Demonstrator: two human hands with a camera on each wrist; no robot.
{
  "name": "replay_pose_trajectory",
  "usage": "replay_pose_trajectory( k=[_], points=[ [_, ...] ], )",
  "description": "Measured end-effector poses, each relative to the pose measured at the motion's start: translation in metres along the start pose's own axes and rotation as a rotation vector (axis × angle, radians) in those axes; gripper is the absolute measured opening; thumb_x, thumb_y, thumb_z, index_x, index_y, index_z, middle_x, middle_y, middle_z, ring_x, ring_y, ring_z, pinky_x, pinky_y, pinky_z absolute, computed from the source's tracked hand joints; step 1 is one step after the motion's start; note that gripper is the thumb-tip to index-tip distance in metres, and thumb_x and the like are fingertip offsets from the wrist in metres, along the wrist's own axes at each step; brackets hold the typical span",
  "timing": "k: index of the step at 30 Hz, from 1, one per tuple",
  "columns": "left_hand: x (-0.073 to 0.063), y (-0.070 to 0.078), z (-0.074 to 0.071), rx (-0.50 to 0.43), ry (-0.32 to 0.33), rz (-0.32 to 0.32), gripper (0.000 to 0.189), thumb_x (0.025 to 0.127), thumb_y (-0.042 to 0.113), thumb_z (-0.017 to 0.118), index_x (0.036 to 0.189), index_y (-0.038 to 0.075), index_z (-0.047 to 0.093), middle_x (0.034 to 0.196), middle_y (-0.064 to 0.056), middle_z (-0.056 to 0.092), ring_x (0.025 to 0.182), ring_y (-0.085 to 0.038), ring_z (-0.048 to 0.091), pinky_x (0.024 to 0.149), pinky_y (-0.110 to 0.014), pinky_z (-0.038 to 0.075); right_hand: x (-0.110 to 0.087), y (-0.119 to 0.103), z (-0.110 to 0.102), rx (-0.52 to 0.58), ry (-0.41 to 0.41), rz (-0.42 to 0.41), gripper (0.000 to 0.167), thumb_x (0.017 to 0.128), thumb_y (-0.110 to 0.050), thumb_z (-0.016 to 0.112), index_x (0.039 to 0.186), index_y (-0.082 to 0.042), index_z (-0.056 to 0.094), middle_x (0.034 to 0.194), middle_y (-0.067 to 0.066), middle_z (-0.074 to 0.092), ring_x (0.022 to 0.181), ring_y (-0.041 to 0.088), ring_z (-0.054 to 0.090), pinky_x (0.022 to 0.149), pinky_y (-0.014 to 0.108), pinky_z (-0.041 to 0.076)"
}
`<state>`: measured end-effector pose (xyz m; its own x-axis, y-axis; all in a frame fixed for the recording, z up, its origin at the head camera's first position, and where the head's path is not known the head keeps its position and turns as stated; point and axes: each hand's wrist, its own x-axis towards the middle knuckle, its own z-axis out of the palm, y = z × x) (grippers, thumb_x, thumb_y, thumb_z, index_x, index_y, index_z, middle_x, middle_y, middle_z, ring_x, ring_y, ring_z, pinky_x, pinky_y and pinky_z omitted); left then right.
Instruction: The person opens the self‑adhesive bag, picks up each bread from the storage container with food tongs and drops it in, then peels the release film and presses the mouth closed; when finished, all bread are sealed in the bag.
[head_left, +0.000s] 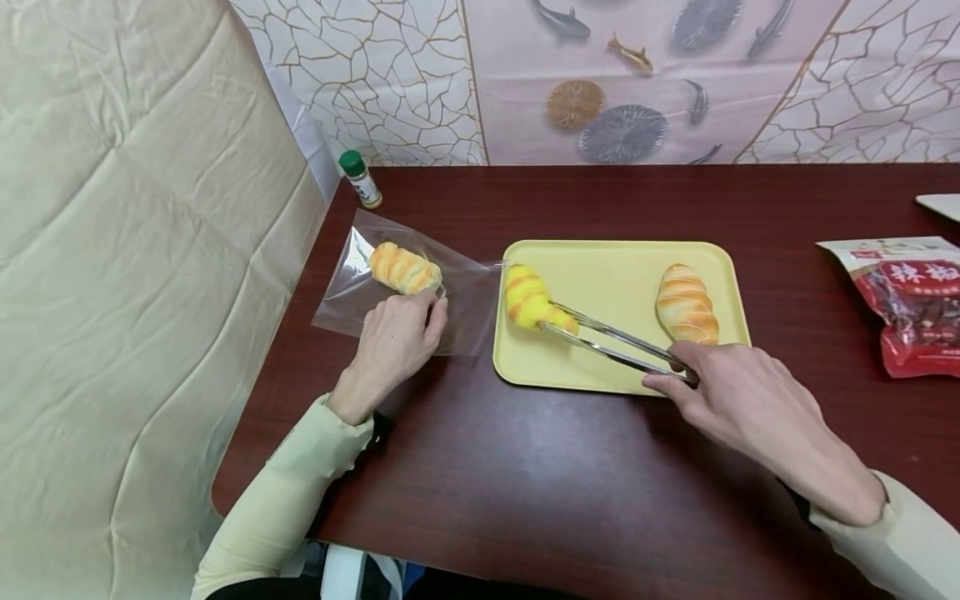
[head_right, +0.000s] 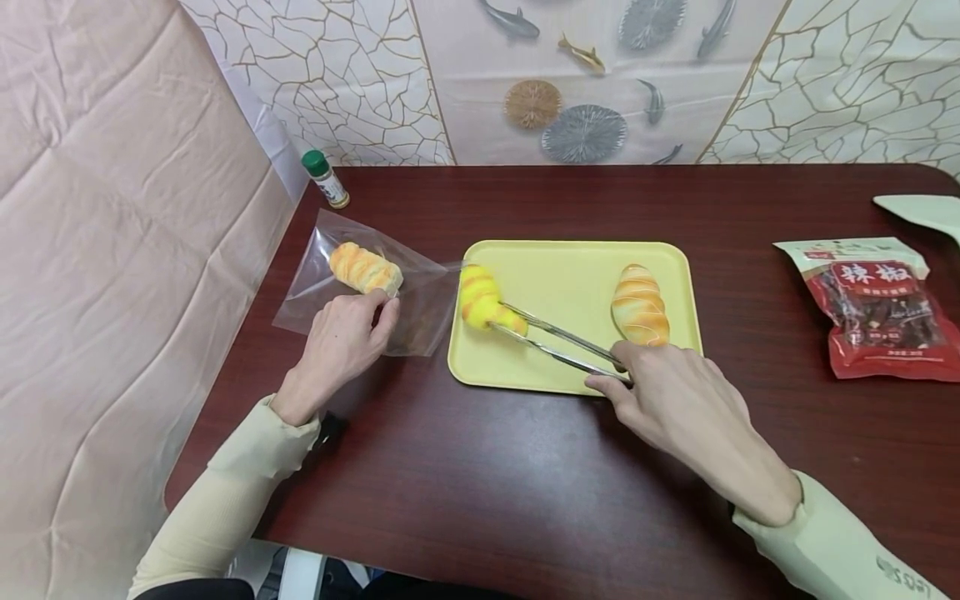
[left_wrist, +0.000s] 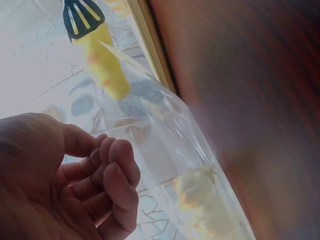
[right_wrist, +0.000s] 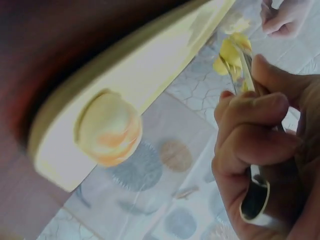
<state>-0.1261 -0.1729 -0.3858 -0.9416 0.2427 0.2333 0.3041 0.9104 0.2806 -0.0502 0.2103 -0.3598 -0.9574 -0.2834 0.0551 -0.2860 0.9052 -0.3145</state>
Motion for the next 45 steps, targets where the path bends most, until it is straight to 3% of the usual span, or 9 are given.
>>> replay_pose_trajectory(
  k=[8,15,33,39,45],
  points=[
    [0.0,0.001,0.001,0.001,0.004,0.011,0.034,0.11,0.024,0.055,0.08,0.01,0.062,0.067,-0.012,0.066,0.063,-0.041,0.07,0.052,-0.056,0.053,0.033,-0.014,-0.001,0.043,-0.127,-0.14,0.04,0.097,-0.044,0.08,0.075,-0.021,0.056,0.057,-0.008,0.041,0.056,0.012,0.043,0.055,0.032,0.036],
    [-0.001,0.002,0.0,-0.012,0.0,0.035,0.033,0.109,0.024,0.055,0.08,0.01,0.06,0.064,-0.011,0.062,0.061,-0.038,0.067,0.052,-0.054,0.052,0.057,-0.024,0.005,0.109,-0.209,-0.124,0.042,0.1,-0.045,0.077,0.075,-0.02,0.054,0.058,-0.008,0.039,0.059,0.013,0.043,0.06,0.03,0.035],
    [0.002,0.002,-0.003,-0.041,0.044,0.106,0.035,0.11,0.022,0.052,0.077,0.011,0.053,0.06,-0.002,0.047,0.053,-0.028,0.054,0.048,-0.044,0.042,0.083,-0.048,0.032,0.078,-0.133,-0.17,0.037,0.097,-0.045,0.08,0.083,-0.017,0.06,0.058,-0.005,0.049,0.058,0.017,0.049,0.055,0.033,0.038],
    [0.004,0.004,-0.003,-0.037,0.058,0.135,0.035,0.109,0.022,0.053,0.076,0.011,0.053,0.06,-0.004,0.049,0.053,-0.028,0.054,0.048,-0.046,0.043,0.094,-0.06,0.038,0.085,-0.126,-0.172,0.031,0.096,-0.044,0.08,0.093,-0.016,0.067,0.061,-0.005,0.051,0.06,0.018,0.051,0.056,0.034,0.04],
    [0.003,0.005,-0.003,-0.033,0.053,0.13,0.033,0.108,0.022,0.055,0.078,0.011,0.057,0.063,-0.006,0.058,0.059,-0.031,0.064,0.051,-0.05,0.049,0.102,-0.069,0.043,0.083,-0.142,-0.173,0.034,0.096,-0.047,0.081,0.091,-0.017,0.066,0.065,-0.005,0.052,0.06,0.018,0.05,0.054,0.034,0.038]
  ],
)
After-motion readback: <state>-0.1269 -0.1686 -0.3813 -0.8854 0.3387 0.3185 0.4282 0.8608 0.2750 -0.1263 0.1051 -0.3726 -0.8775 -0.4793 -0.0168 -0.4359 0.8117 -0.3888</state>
